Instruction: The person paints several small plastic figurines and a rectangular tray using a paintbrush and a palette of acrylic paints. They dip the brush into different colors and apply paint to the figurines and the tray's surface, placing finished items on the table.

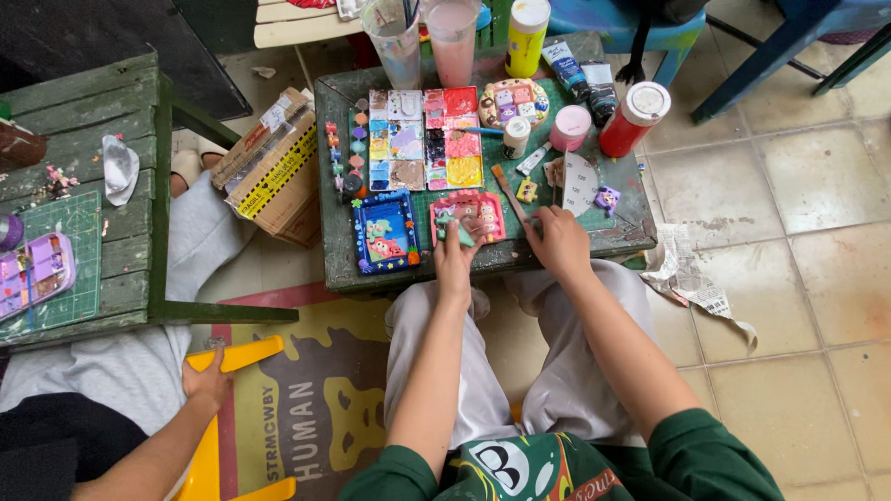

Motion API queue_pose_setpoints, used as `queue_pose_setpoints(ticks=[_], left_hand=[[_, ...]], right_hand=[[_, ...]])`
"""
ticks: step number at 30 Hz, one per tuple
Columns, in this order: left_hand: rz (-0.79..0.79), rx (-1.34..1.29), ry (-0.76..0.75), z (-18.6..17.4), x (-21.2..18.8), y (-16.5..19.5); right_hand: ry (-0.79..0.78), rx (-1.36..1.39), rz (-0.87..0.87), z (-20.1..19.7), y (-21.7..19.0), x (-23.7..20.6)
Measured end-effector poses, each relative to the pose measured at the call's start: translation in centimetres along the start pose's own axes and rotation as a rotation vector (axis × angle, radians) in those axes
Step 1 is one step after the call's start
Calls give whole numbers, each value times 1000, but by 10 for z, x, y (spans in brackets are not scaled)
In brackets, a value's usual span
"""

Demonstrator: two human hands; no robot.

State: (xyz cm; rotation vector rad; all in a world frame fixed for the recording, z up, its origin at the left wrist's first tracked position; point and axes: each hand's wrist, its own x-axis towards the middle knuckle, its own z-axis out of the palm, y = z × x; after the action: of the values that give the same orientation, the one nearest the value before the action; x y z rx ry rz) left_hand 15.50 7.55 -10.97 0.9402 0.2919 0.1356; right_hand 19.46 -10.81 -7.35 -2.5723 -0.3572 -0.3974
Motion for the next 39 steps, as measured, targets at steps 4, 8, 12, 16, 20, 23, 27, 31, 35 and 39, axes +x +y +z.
queue_pose_setpoints(ticks=[4,8,12,16,20,23,27,31,35,39], left_hand=[[34,-30,27,-9,7,4],[55,-15,35,-14,7,1],[61,-22,53,-15,10,-1],[65,-8,52,-13,11,-1],[69,33,61,-5,8,0],[72,52,44,-1,7,-3],[78,52,31,-2,10,-8],[45,-26,-41,-3,11,-7],[-77,-194,-220,7,-2,5],[-236,-293,-310,28,-29,22]], right_hand=[[-31,-158,19,9,-12,15],[-38,-50,158,11,-11,14],[141,472,189,2,2,0],[359,702,265,-25,15,-14],[239,445,119,-56,25,-16],[117,356,-21,-63,25,-6],[-23,337,-59,-47,23,8],[-88,263,88,-36,28,6],[188,996,343,-54,24,-24],[302,1260,318,-86,-17,-59]])
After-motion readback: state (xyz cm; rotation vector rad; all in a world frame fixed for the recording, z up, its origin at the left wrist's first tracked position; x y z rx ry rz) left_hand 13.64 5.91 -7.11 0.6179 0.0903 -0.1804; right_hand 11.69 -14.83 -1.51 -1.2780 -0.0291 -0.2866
